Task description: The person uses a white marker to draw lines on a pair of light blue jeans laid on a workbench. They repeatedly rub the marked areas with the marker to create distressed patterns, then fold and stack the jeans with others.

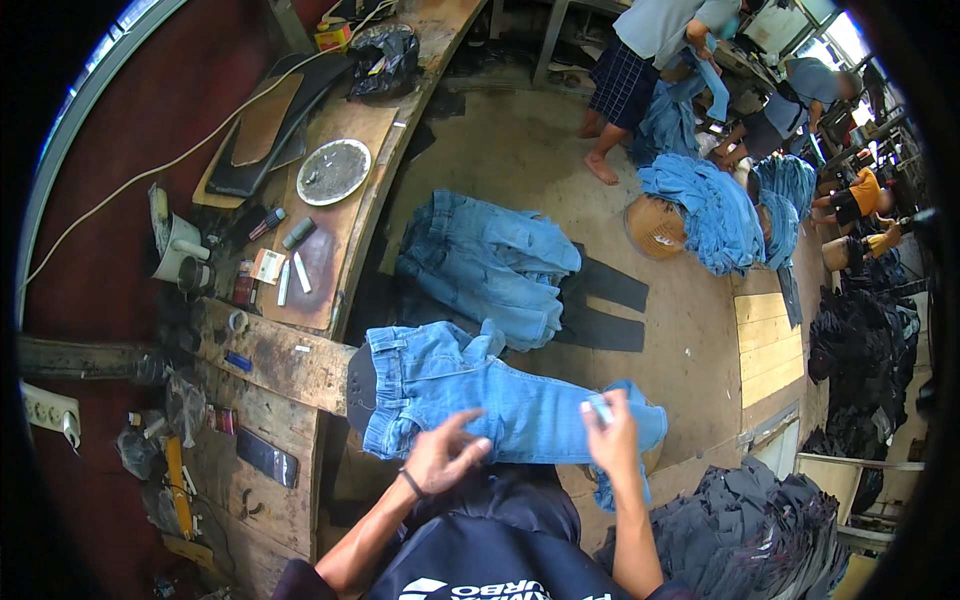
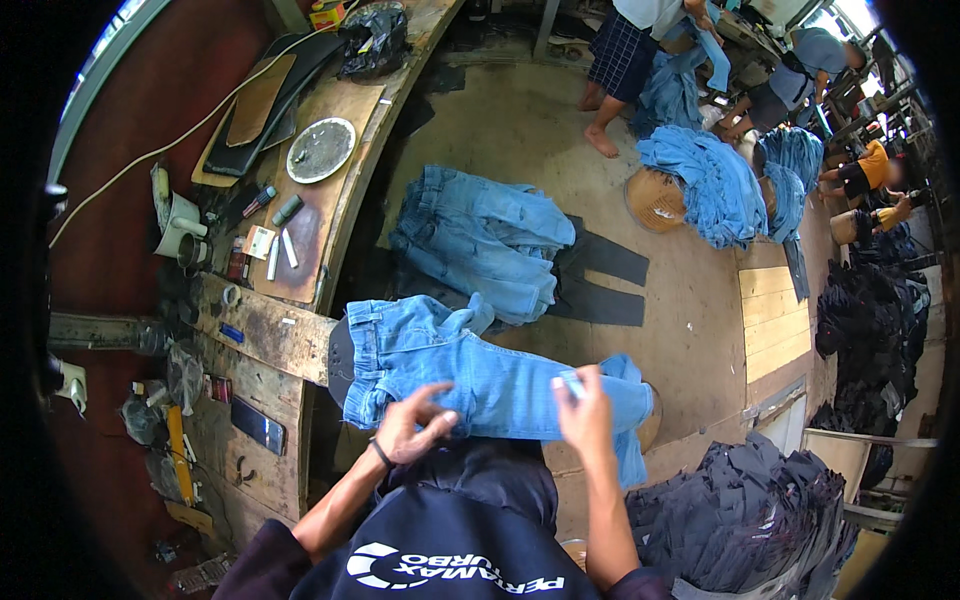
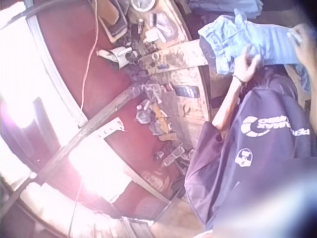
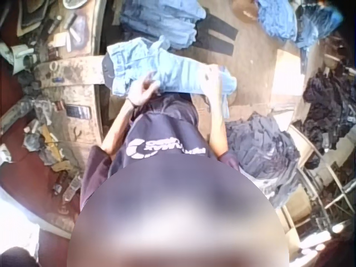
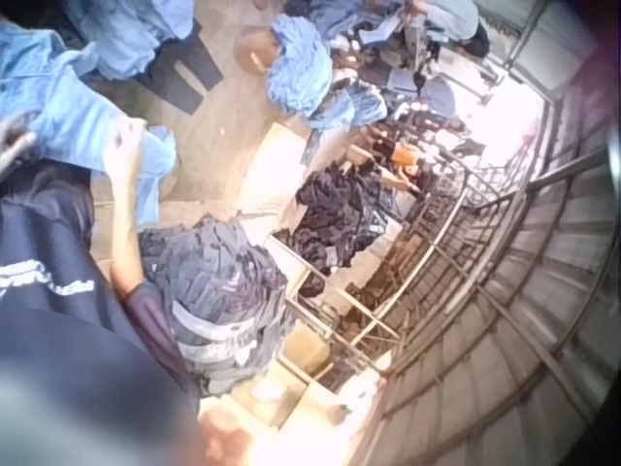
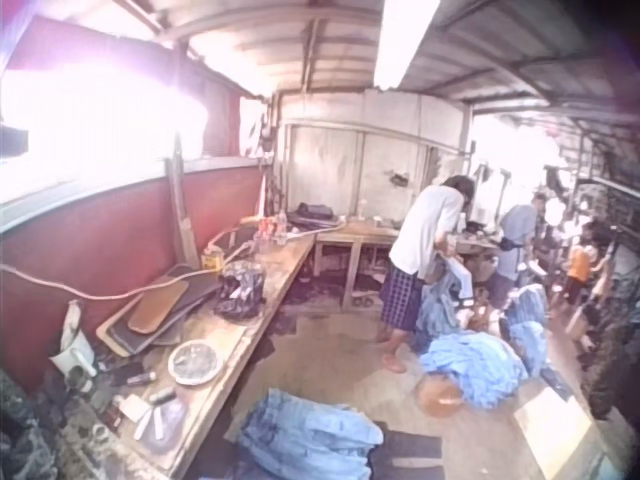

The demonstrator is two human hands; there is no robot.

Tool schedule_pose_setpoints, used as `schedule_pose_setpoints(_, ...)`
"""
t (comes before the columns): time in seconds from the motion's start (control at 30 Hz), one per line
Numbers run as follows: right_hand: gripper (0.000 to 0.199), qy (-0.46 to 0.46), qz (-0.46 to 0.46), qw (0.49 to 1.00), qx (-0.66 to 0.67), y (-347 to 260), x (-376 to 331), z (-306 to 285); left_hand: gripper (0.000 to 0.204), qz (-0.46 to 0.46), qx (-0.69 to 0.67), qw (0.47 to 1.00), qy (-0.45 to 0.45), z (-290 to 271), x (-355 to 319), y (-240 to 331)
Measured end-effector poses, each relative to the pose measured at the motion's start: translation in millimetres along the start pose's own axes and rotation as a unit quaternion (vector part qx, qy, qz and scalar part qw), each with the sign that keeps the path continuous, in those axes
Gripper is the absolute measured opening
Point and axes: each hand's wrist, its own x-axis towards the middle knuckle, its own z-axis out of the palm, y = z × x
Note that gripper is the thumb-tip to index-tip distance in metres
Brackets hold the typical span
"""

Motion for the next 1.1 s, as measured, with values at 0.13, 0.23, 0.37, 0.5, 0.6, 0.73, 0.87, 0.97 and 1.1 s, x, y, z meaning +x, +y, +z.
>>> schedule_pose_setpoints(0.13, 0.047, 0.111, 0.161, 0.978, -0.071, 73.0, 17.3, -64.0, 0.065, 0.062, 0.233, 0.868, 0.434, -10.8, 10.5, -12.8)
schedule_pose_setpoints(0.23, 0.046, 0.031, 0.150, 0.988, 0.003, 106.6, 11.9, -64.3, 0.076, -0.105, 0.404, 0.779, 0.468, -18.8, 26.2, -20.6)
schedule_pose_setpoints(0.37, 0.058, 0.107, 0.156, 0.982, -0.014, 146.5, -4.3, -56.6, 0.053, -0.216, 0.402, 0.753, 0.473, -29.8, 42.8, -10.9)
schedule_pose_setpoints(0.5, 0.052, 0.237, 0.198, 0.950, -0.047, 229.0, -6.0, -108.4, 0.035, -0.049, 0.026, 0.919, 0.390, 27.8, 57.2, 12.7)
schedule_pose_setpoints(0.6, 0.051, 0.341, 0.254, 0.904, -0.050, 310.4, -17.8, -180.7, 0.051, -0.251, 0.035, 0.962, 0.101, 151.8, 93.8, 25.6)
schedule_pose_setpoints(0.73, 0.050, 0.377, 0.207, 0.869, -0.243, 404.4, -48.2, -317.3, 0.048, 0.034, 0.032, 0.998, 0.038, 322.8, 187.4, 51.6)
schedule_pose_setpoints(0.87, 0.041, 0.388, 0.176, 0.859, -0.284, 456.4, -94.3, -421.0, 0.051, 0.085, 0.171, 0.981, -0.029, 356.2, 265.0, 104.3)
schedule_pose_setpoints(0.97, 0.041, 0.298, 0.229, 0.893, -0.249, 467.2, -110.7, -429.2, 0.047, 0.124, 0.229, 0.966, -0.012, 320.1, 274.4, 148.0)
schedule_pose_setpoints(1.1, 0.044, 0.352, 0.205, 0.885, -0.224, 447.6, -68.3, -341.7, 0.042, 0.120, 0.261, 0.956, 0.062, 240.3, 288.2, 171.4)
